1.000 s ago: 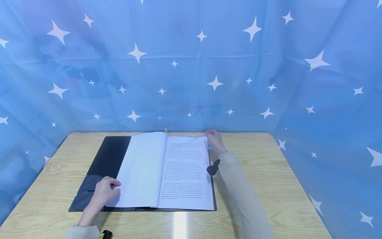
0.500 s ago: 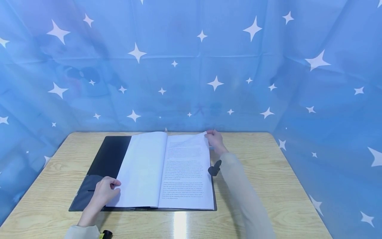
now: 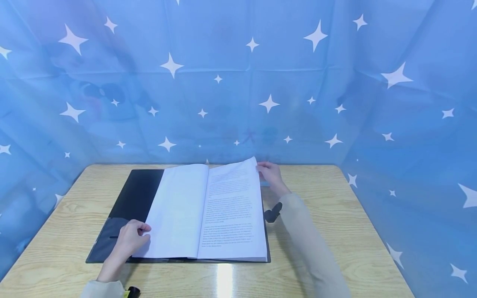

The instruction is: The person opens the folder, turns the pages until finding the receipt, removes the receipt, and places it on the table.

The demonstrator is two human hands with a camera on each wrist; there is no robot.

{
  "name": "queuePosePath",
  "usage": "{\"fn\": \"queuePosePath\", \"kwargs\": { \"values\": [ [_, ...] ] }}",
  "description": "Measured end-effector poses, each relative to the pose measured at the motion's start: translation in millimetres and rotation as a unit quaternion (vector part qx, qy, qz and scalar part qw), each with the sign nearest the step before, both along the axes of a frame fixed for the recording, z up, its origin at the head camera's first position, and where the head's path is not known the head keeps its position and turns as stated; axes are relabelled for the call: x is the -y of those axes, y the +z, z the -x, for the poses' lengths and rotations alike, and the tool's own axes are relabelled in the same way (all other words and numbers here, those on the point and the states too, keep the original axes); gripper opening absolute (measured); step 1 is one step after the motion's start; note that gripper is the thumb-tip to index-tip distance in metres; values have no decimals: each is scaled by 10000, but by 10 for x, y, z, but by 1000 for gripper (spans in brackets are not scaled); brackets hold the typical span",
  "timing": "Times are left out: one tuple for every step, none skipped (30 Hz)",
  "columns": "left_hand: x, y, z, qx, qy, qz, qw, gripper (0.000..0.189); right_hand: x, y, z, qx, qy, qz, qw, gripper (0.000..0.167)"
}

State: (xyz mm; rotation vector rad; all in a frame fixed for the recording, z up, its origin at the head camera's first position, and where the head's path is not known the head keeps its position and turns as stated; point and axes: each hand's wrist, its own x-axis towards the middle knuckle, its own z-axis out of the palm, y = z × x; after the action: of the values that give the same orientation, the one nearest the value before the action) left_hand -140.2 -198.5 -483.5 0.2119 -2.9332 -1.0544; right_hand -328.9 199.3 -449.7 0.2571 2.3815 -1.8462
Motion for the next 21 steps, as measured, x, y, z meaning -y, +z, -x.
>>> {"fn": "queuePosePath", "kwargs": {
  "values": [
    [0, -3, 1, 6, 3, -2, 10000, 10, 1, 11, -10, 9, 25, 49, 10000, 38],
    [0, -7, 3, 13, 6, -6, 10000, 10, 1, 18, -18, 5, 56, 76, 10000, 39],
    [-1, -9, 2, 26, 18, -8, 10000, 10, 0, 25, -23, 31, 79, 114, 9999, 39],
    [-1, -9, 2, 40, 30, -6, 10000, 10, 3, 33, -29, 44, 106, 167, 9998, 40],
    [-3, -7, 1, 42, 29, -5, 10000, 10, 7, 44, -37, 50, 140, 216, 9997, 40],
    [-4, -5, 3, 44, 21, -5, 10000, 10, 12, 58, -47, 64, 180, 269, 9995, 39],
    [-5, -3, 2, 50, 23, -1, 10000, 10, 17, 71, -57, 76, 233, 310, 9992, 39],
    [-6, 1, 0, 52, 23, 3, 10000, 10, 25, 87, -69, 80, 288, 363, 9989, 39],
    [-8, 6, -1, 51, 22, 8, 10000, 10, 32, 104, -81, 97, 335, 430, 9985, 38],
    [-9, 10, -2, 51, 12, 10, 10000, 10, 41, 120, -95, 97, 388, 494, 9980, 39],
    [-10, 12, -2, 48, 2, 13, 10000, 10, 50, 136, -109, 106, 429, 542, 9975, 39],
    [-11, 14, -2, 49, -7, 18, 10000, 10, 58, 153, -123, 110, 480, 583, 9971, 39],
    [-11, 17, -4, 55, -8, 22, 10000, 10, 66, 167, -137, 109, 542, 602, 9967, 40],
    [-12, 20, -6, 55, -10, 24, 10000, 10, 75, 184, -152, 117, 573, 621, 9964, 40],
    [-12, 21, -6, 56, -11, 28, 10000, 10, 82, 200, -166, 132, 603, 631, 9961, 40],
    [-12, 21, -7, 58, -14, 34, 10000, 10, 92, 215, -180, 143, 625, 651, 9958, 40],
    [-11, 20, -7, 53, -18, 41, 10000, 10, 100, 232, -194, 156, 665, 643, 9956, 40],
    [-12, 20, -8, 43, -15, 45, 10000, 10, 108, 247, -208, 169, 704, 647, 9953, 40],
    [-11, 19, -8, 30, -16, 49, 10000, 10, 115, 263, -221, 184, 739, 654, 9949, 40],
    [-10, 16, -6, 12, -22, 53, 10000, 10, 122, 278, -234, 198, 764, 675, 9946, 39],
    [-9, 10, -4, -8, -26, 58, 10000, 10, 129, 293, -247, 198, 811, 714, 9939, 39]
  ]
}}
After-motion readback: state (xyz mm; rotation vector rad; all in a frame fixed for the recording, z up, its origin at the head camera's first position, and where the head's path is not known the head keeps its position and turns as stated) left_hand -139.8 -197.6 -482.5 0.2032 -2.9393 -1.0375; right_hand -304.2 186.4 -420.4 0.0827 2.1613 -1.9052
